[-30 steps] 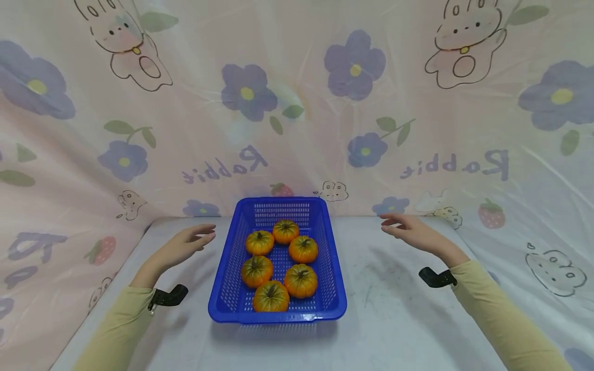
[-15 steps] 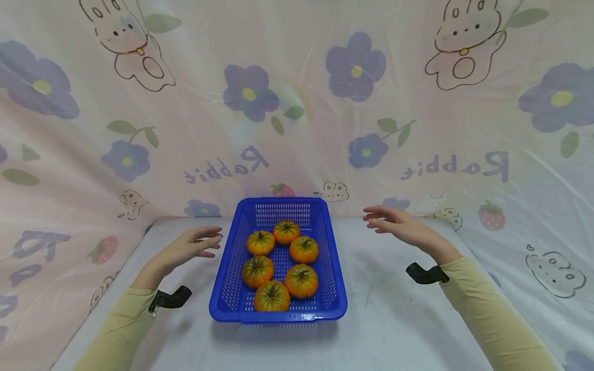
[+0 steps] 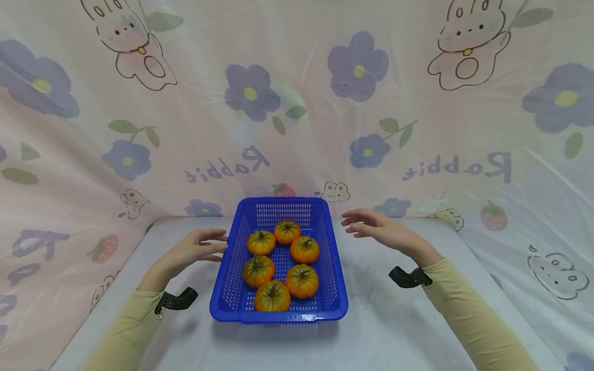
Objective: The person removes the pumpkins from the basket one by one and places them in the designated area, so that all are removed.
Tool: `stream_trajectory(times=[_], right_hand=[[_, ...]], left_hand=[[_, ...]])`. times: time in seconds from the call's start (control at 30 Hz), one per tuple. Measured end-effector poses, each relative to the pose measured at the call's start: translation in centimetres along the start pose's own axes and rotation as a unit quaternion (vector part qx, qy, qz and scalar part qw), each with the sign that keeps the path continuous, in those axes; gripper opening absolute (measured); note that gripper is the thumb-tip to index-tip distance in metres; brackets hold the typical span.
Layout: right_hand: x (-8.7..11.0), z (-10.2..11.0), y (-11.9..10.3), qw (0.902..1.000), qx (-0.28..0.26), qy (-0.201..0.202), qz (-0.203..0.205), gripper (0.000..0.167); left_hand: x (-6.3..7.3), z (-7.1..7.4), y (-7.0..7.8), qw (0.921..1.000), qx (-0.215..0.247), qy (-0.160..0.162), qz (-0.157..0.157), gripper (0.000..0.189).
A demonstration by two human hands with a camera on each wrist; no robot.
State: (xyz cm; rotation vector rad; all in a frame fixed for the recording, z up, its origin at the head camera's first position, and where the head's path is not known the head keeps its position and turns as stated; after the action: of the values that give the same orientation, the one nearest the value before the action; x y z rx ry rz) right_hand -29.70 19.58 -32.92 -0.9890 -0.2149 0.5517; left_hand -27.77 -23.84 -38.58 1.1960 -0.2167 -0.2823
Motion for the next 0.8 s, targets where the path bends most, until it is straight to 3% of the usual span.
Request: stream_trajectory(times=[0.33, 0.8], right_hand=[[-1.2, -2.4, -1.3, 0.9986, -0.023, -0.038, 0.027, 0.045], [-3.1, -5.6, -1.9, 0.996, -0.031, -0.083, 0.009, 0.043]], left_hand=[[-0.3, -0.2, -0.5, 0.9997, 0.006, 0.013, 0.018, 0.071], [-0.7, -0.5, -0.7, 0.999, 0.0, 0.019, 0.041, 0.072]])
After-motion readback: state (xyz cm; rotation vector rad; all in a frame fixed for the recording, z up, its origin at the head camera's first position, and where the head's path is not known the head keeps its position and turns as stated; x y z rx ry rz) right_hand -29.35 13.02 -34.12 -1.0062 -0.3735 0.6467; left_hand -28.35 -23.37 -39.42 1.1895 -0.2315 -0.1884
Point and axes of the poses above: each hand's wrist, its own x-axis away from the middle knuckle, its own z-axis out of the back of the hand, y = z × x, the point moved 4 cm from there along -x, towards the middle knuckle, and after that the axes turned 5 degrees about y, right-handed, at the moved point
